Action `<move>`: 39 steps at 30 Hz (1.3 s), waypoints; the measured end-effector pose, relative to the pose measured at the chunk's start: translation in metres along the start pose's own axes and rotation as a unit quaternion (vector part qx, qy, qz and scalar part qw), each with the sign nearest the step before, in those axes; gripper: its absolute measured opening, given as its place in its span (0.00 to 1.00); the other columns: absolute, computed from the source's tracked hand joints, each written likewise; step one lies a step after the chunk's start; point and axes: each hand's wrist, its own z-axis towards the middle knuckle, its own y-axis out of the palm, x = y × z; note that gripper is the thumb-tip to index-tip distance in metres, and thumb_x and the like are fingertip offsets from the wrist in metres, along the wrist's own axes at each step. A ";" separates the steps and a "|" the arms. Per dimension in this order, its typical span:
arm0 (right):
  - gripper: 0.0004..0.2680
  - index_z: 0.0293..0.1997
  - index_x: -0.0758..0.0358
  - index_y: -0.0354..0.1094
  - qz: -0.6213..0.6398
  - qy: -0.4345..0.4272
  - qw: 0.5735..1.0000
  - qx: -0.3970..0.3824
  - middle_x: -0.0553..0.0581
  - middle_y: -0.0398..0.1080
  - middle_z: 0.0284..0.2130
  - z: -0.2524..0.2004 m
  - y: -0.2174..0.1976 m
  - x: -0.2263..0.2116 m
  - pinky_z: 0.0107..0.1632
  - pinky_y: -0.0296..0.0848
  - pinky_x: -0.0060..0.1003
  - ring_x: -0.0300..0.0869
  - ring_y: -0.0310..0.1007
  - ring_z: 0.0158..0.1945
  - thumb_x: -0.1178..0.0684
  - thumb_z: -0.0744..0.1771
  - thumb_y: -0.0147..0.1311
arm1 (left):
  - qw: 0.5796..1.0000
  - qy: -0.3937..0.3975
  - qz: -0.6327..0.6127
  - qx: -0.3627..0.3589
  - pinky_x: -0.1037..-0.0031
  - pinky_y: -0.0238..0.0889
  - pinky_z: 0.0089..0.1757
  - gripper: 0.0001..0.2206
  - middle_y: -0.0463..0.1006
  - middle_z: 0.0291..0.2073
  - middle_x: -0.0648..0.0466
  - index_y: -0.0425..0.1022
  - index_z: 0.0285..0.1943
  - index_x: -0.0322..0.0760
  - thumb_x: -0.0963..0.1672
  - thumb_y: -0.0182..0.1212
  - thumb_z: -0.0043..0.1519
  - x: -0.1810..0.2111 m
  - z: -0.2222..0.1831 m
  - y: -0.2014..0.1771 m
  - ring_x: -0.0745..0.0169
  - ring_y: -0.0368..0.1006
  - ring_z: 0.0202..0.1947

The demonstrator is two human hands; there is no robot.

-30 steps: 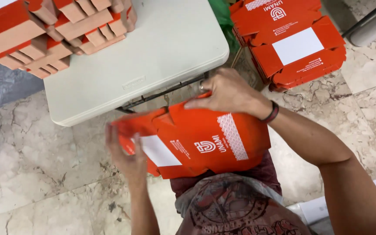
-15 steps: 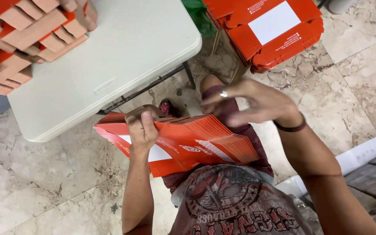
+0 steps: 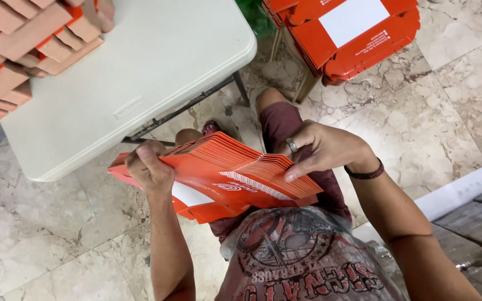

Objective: The person picks up flat cardboard boxes by hand from several stacks, folds them slightly to organize them, and then places them onto a primary stack on a table.

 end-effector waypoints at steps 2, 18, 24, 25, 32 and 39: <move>0.08 0.34 0.76 0.76 0.027 -0.013 0.999 -0.014 0.53 0.66 0.10 0.007 -0.001 0.006 0.16 0.56 0.29 0.33 0.50 0.10 0.58 0.62 0.68 | 0.997 -0.019 0.052 0.045 0.75 0.56 0.23 0.28 0.59 0.08 0.57 0.66 0.18 0.40 0.44 0.34 0.76 -0.003 -0.009 -0.006 0.62 0.55 0.09; 0.24 0.73 0.66 0.56 -0.020 -0.062 0.992 0.108 0.59 0.75 0.24 0.014 -0.008 0.066 0.23 0.59 0.24 0.30 0.56 0.16 0.64 0.67 0.58 | 0.988 -0.076 0.106 0.077 0.75 0.59 0.27 0.29 0.63 0.09 0.57 0.70 0.19 0.41 0.46 0.36 0.77 -0.009 -0.013 -0.020 0.63 0.61 0.12; 0.09 0.47 0.65 0.79 -0.094 -0.108 0.984 0.108 0.60 0.74 0.24 0.023 -0.007 0.057 0.29 0.61 0.34 0.37 0.60 0.21 0.58 0.66 0.54 | 0.987 -0.101 0.096 0.082 0.72 0.61 0.27 0.26 0.64 0.08 0.51 0.73 0.20 0.33 0.44 0.41 0.75 -0.014 -0.014 -0.013 0.57 0.65 0.11; 0.14 0.49 0.65 0.78 -0.101 -0.116 0.984 0.086 0.61 0.76 0.28 0.027 -0.005 0.045 0.32 0.64 0.36 0.39 0.65 0.24 0.48 0.64 0.59 | 0.987 -0.098 0.095 0.084 0.72 0.61 0.26 0.26 0.64 0.08 0.51 0.72 0.20 0.34 0.44 0.41 0.75 -0.014 -0.013 -0.014 0.57 0.64 0.11; 0.18 0.49 0.72 0.75 -0.113 -0.092 0.987 0.063 0.70 0.79 0.38 0.024 0.000 0.028 0.44 0.74 0.46 0.54 0.80 0.35 0.53 0.59 0.73 | 0.988 -0.095 0.088 0.079 0.74 0.60 0.25 0.26 0.63 0.07 0.51 0.72 0.20 0.35 0.44 0.40 0.75 -0.018 -0.019 -0.017 0.59 0.61 0.09; 0.17 0.49 0.68 0.76 -0.091 -0.070 0.992 0.054 0.69 0.79 0.41 0.025 -0.005 0.028 0.51 0.77 0.50 0.56 0.82 0.42 0.53 0.59 0.72 | 0.989 -0.094 0.087 0.078 0.73 0.61 0.25 0.26 0.64 0.07 0.50 0.72 0.20 0.35 0.45 0.40 0.75 -0.023 -0.025 -0.019 0.59 0.63 0.10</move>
